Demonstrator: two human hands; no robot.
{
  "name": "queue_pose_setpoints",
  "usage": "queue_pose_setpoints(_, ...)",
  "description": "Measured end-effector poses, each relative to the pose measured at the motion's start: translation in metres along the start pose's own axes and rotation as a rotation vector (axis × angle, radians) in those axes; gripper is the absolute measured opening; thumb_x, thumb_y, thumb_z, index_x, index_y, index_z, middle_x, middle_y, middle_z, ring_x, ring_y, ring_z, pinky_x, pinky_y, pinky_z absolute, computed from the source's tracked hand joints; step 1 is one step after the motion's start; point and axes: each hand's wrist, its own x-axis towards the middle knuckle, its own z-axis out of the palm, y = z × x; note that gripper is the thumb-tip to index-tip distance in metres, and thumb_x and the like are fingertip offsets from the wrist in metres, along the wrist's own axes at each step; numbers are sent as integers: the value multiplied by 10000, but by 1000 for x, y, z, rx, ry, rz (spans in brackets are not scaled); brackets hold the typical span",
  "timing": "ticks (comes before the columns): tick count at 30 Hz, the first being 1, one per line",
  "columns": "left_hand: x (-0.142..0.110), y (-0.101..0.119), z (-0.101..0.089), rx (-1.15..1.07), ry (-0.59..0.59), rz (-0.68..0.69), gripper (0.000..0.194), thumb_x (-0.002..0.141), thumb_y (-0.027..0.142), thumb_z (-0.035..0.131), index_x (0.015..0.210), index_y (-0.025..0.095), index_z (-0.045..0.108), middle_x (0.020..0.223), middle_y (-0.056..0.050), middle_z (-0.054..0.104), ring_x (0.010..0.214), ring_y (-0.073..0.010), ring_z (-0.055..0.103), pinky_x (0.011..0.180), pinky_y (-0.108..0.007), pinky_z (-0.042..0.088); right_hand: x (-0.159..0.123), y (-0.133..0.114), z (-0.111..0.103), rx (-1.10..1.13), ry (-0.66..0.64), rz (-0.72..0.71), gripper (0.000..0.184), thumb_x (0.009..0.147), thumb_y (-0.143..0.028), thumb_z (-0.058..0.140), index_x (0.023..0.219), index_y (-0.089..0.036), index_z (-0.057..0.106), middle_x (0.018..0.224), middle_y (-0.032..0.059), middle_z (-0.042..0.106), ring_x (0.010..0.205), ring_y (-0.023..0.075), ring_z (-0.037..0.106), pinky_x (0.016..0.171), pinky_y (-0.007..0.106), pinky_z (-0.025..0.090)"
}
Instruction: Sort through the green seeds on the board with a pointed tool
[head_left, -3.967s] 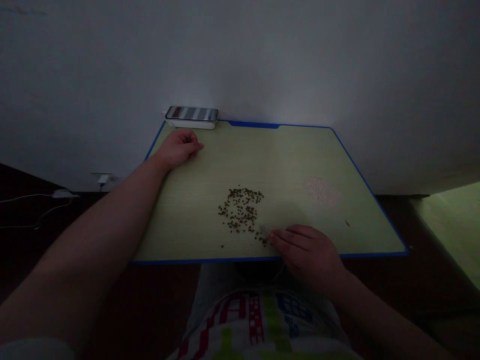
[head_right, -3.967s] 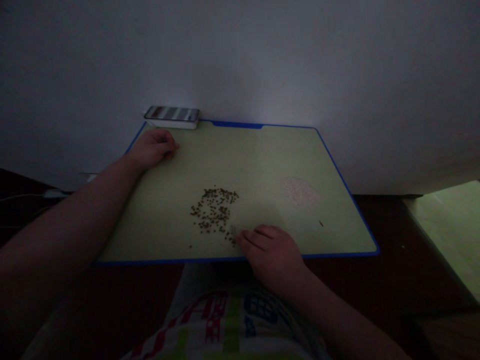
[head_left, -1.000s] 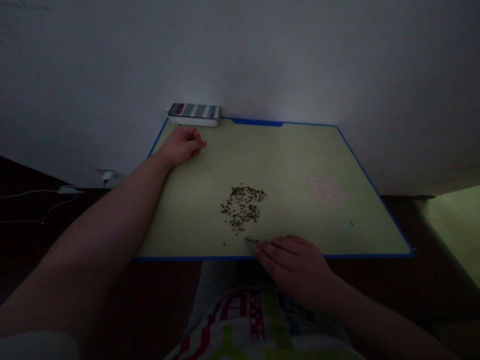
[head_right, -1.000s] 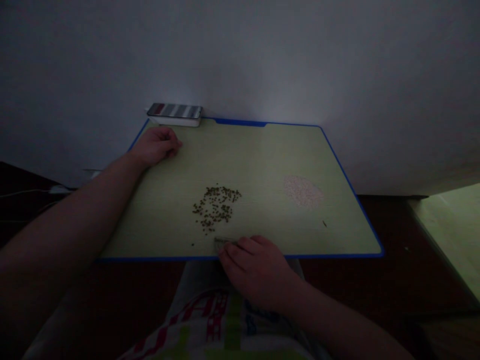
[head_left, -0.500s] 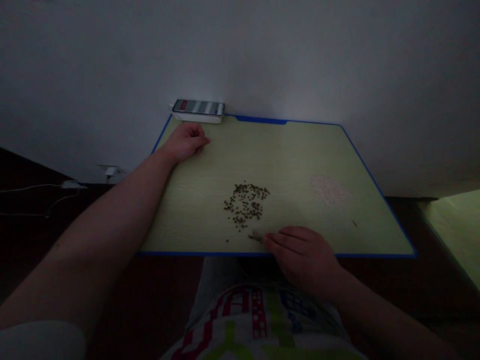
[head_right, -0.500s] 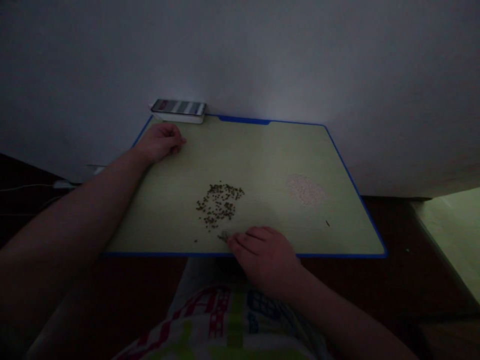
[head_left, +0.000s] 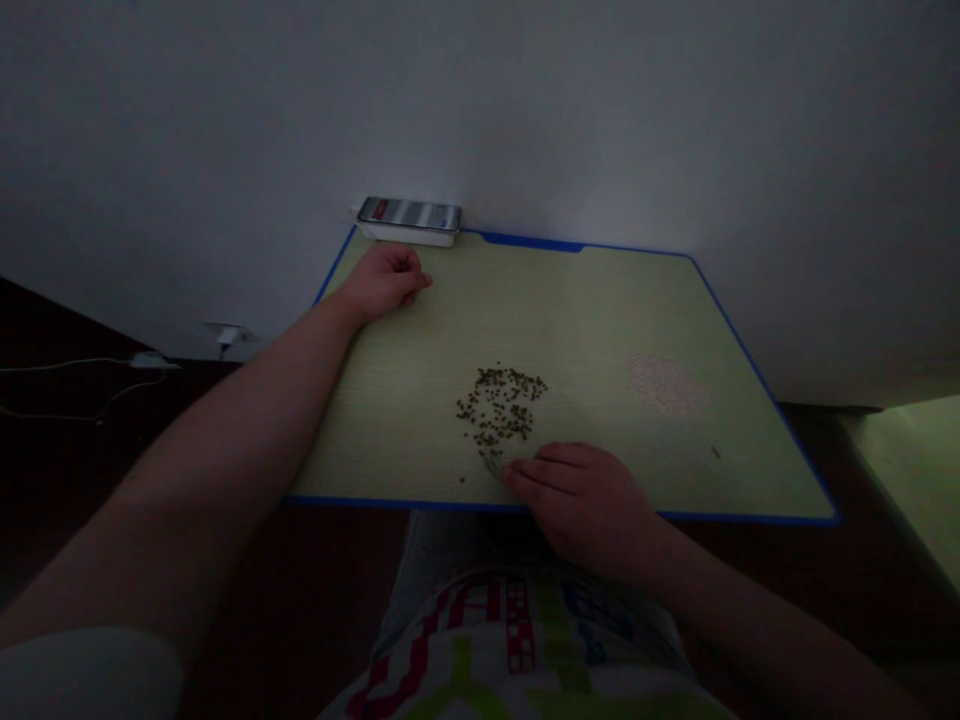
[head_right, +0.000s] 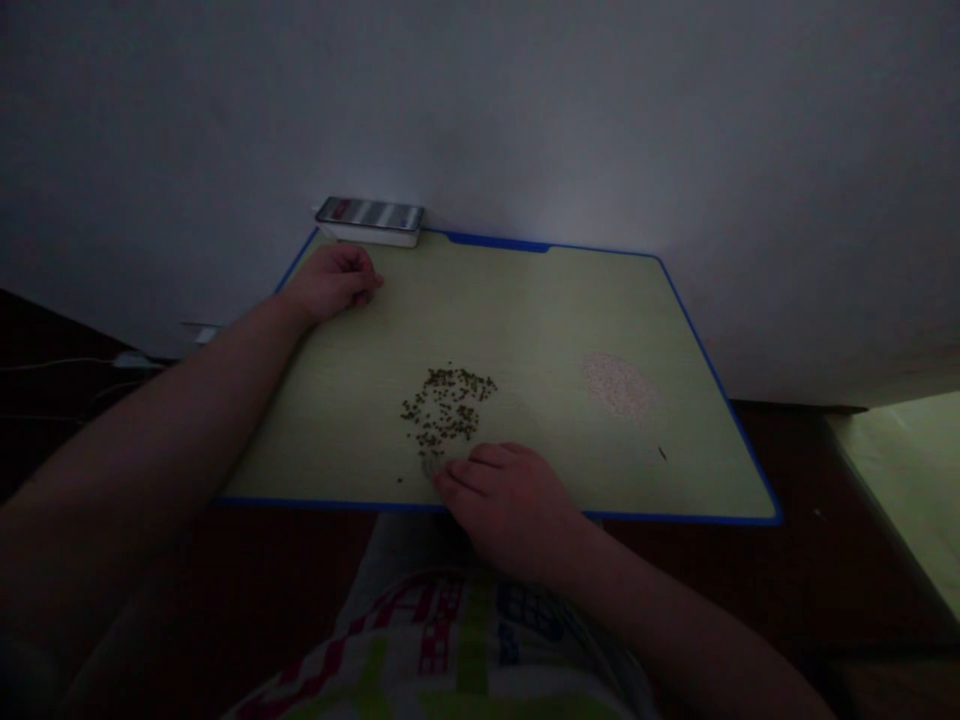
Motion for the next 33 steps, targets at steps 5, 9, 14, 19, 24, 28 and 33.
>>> queue_pose_setpoints(5,0,1,0,19,5,-9,209,719,229,687,660,217,487,503,25,452,484,-101,398,488,-257,277,0,2,-3,15,-12,3,295,912,-77,510,1072,-118,755,917,68,817,730,198,693,662,340,573)
queue_pose_setpoints(9,-1,3,1,42,13,-7,231,714,234,687,637,219,470,493,25,460,472,-97,389,483,-257,288,0,4,-2,26,-28,22,323,901,-84,530,1123,-136,758,943,74,819,770,203,709,712,352,589)
queue_pose_setpoints(14,-3,6,0,30,-4,9,231,707,241,689,644,222,468,472,39,437,462,-95,389,467,-243,271,2,5,1,41,-50,0,311,917,-104,537,1133,-148,756,944,73,817,775,201,706,700,347,591)
queue_pose_setpoints(19,-5,9,1,38,5,5,239,702,256,690,629,223,464,460,36,454,451,-89,370,465,-249,259,0,1,-2,43,-27,-17,296,931,-102,522,1094,-173,759,945,55,822,758,177,705,699,316,584)
queue_pose_setpoints(24,-5,12,1,59,16,-23,244,704,266,688,628,226,459,477,28,465,466,-98,377,488,-263,276,1,0,-4,54,9,-20,289,928,-90,510,1075,-132,756,909,58,820,720,184,701,663,324,583)
queue_pose_setpoints(28,-4,11,1,60,3,-20,247,700,268,689,628,228,456,476,26,452,484,-108,378,498,-266,279,6,-1,1,72,16,-32,293,956,-95,495,1077,-151,756,942,49,824,751,179,705,693,321,581)
queue_pose_setpoints(33,-4,8,1,52,11,0,236,704,277,691,646,223,469,487,26,447,486,-102,375,488,-259,267,10,-4,5,56,-33,-92,275,995,-130,508,1105,-166,757,1000,53,823,801,165,698,715,297,554)
